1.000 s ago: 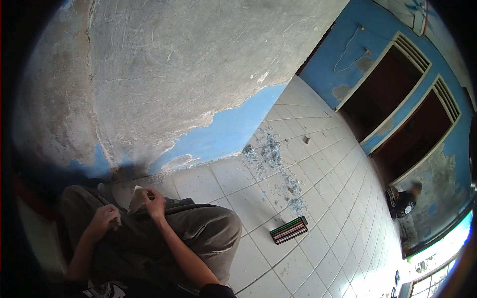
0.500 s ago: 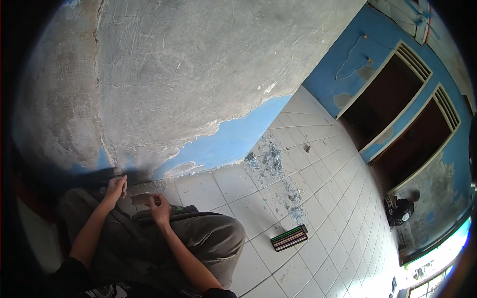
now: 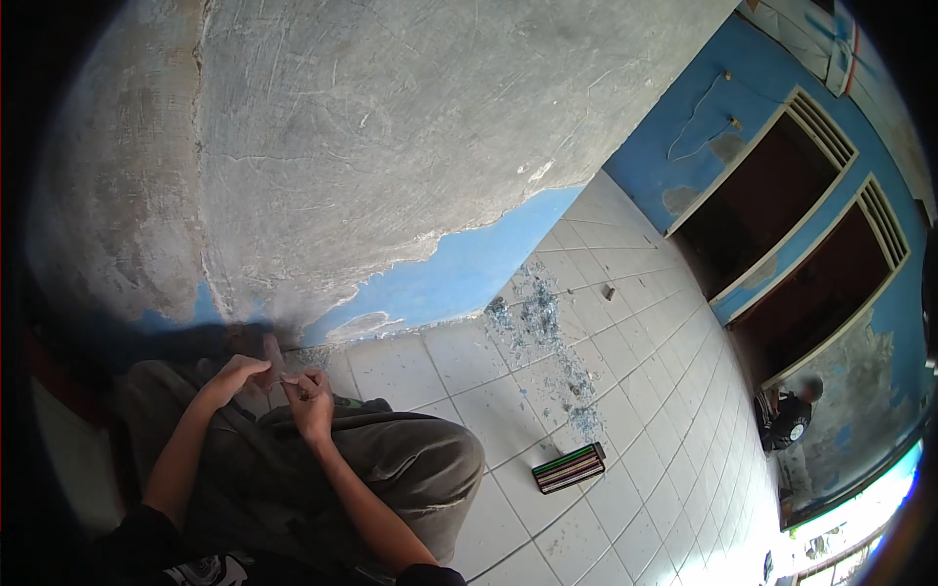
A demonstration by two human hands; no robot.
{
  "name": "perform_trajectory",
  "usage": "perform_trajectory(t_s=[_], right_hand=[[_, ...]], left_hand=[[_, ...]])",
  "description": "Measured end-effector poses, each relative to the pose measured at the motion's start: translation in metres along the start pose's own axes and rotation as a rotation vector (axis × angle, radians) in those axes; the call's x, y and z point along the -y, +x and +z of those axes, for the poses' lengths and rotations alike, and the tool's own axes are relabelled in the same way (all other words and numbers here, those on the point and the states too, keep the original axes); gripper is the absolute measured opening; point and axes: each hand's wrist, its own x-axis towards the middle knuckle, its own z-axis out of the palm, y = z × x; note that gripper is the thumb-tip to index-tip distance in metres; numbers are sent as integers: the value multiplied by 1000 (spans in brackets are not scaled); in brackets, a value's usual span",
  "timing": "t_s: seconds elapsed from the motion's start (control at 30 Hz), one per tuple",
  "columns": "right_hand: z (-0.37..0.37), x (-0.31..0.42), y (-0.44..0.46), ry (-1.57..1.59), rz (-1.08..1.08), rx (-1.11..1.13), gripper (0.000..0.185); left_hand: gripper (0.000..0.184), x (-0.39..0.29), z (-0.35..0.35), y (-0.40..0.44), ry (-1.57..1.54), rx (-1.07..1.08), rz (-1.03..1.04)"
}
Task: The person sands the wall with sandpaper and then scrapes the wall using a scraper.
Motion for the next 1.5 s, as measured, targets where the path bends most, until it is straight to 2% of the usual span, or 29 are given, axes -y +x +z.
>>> perform_trajectory(t_s=[0.13, 0.23, 0.3, 0.33, 0.4, 0.6, 0.7, 0.77, 0.8, 0.87, 0.93, 1.0, 1.1, 1.17, 1.3, 1.4, 1.5], right_hand=[[4, -12, 0, 31, -5, -10, 16], [14, -36, -3, 58, 48, 73, 25], [19, -46, -1, 523, 165, 234, 33], [17, -44, 0, 525, 165, 234, 33], [12, -40, 2, 782, 454, 322, 34], [14, -40, 0, 717, 609, 148, 39], [9, -37, 0, 692, 618, 225, 43], [10, -36, -1, 675, 577, 238, 43], [11, -35, -2, 660, 542, 252, 44], [11, -35, 0, 680, 537, 248, 43], [17, -42, 0, 598, 385, 243, 42], [19, -47, 0, 570, 397, 252, 40], [19, -47, -1, 568, 394, 230, 37], [18, -47, -1, 592, 378, 199, 36], [19, -52, -1, 503, 323, 209, 34], [22, -51, -3, 529, 315, 244, 34], [19, -47, -3, 525, 338, 268, 34]], left_hand=[[32, 0, 0, 1, 26, 2, 57], [25, -1, 2, 0, 59, 10, 77], [23, 0, 2, 0, 90, 22, 79], [23, 1, 2, 1, 89, 27, 80], [23, 0, 3, 0, 88, 33, 81], [25, -2, 3, -3, 237, 68, 119], [26, 5, 3, -3, 248, 150, 73], [24, 8, 0, -1, 441, 238, 206], [24, 13, 1, 1, 443, 239, 212], [20, 21, 4, 6, 283, 185, 182], [19, 11, 5, 1, 282, 173, 138], [18, 9, 4, -1, 274, 157, 92], [17, 14, 2, 3, 306, 164, 196], [16, 16, 1, 5, 195, 145, 231], [14, 18, -2, 8, 121, 56, 178], [18, 22, -2, 12, 95, -15, 229], [20, 26, -7, 15, 140, 34, 237]])
